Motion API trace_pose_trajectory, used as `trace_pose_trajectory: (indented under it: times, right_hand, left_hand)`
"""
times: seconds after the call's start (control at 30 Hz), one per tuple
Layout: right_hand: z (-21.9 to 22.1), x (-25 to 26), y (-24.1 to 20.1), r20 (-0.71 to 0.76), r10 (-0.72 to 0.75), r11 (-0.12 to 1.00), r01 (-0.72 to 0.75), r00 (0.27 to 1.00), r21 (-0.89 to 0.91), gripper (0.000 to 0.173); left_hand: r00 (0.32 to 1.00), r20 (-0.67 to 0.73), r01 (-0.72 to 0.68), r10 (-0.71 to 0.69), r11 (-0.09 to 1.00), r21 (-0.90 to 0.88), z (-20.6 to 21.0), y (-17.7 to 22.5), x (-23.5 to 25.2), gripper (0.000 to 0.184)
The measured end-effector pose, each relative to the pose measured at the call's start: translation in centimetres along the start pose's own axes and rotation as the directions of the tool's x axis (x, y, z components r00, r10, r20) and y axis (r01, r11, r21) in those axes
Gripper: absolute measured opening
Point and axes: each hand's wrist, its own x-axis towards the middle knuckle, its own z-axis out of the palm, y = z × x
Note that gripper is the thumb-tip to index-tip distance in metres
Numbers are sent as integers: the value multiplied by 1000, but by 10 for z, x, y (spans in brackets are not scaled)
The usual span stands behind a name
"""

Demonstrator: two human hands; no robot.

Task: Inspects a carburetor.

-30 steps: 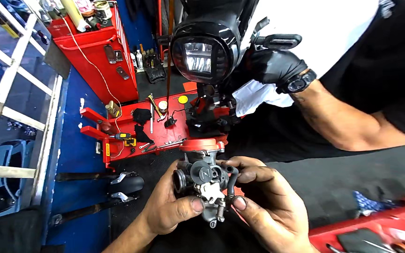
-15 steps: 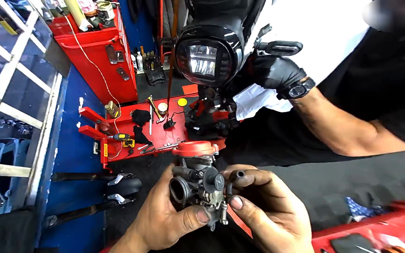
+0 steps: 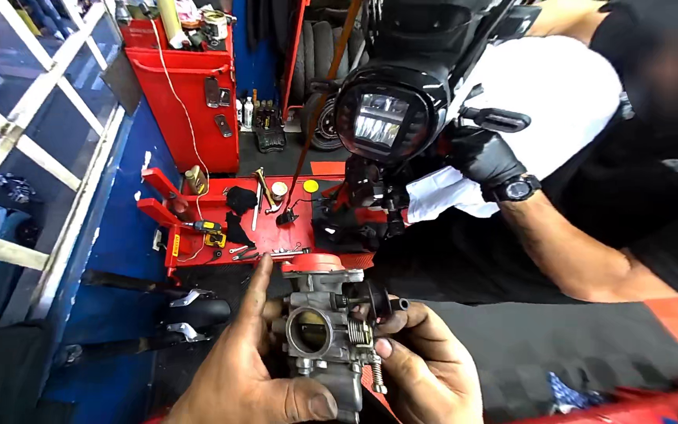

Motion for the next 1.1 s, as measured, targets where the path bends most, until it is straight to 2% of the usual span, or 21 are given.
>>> trace_pose_trajectory:
  times: [0.13,0.2,0.27,0.4,0.57,0.83,0.93,1.0,1.1]
  right_hand:
    - [8,-5,6,87,40,995,-48,995,90,16]
    - [11,-3,7,118,60,992,-73,991,106,16]
    - [15,-1,6,136,74,993,-85,988,80,16]
    - [16,3,-6,135,63,993,-48,989,-110,10]
    - [13,3,-17,191,-69,907,142,979,-397,10]
    - [12,2,-20,246,-185,783,294,952,-548,4]
    - [15,0,-20,214,-114,809,216,970,-546,7]
    - [16,-3,-17,163,-6,877,84,987,-473,9]
    - [16,-6,-15,134,91,904,-26,987,-426,11]
  left_hand:
    - [993,57,103,-107,993,64,-11,10,-11,120]
    - [995,67,71,-75,996,61,-13,10,-14,109]
    - [999,20,31,-33,997,67,-12,9,-18,102]
    - [997,-76,-4,20,979,203,-12,4,-23,110]
    - [994,-105,-16,43,969,246,-12,2,-24,109]
    - [995,-99,13,14,964,267,-10,-1,-24,111]
    - [990,-136,3,45,942,335,-9,-5,-28,114]
    - [977,-187,-4,104,883,469,-8,-7,-32,118]
    - [969,-185,-23,165,802,597,-10,-8,-33,125]
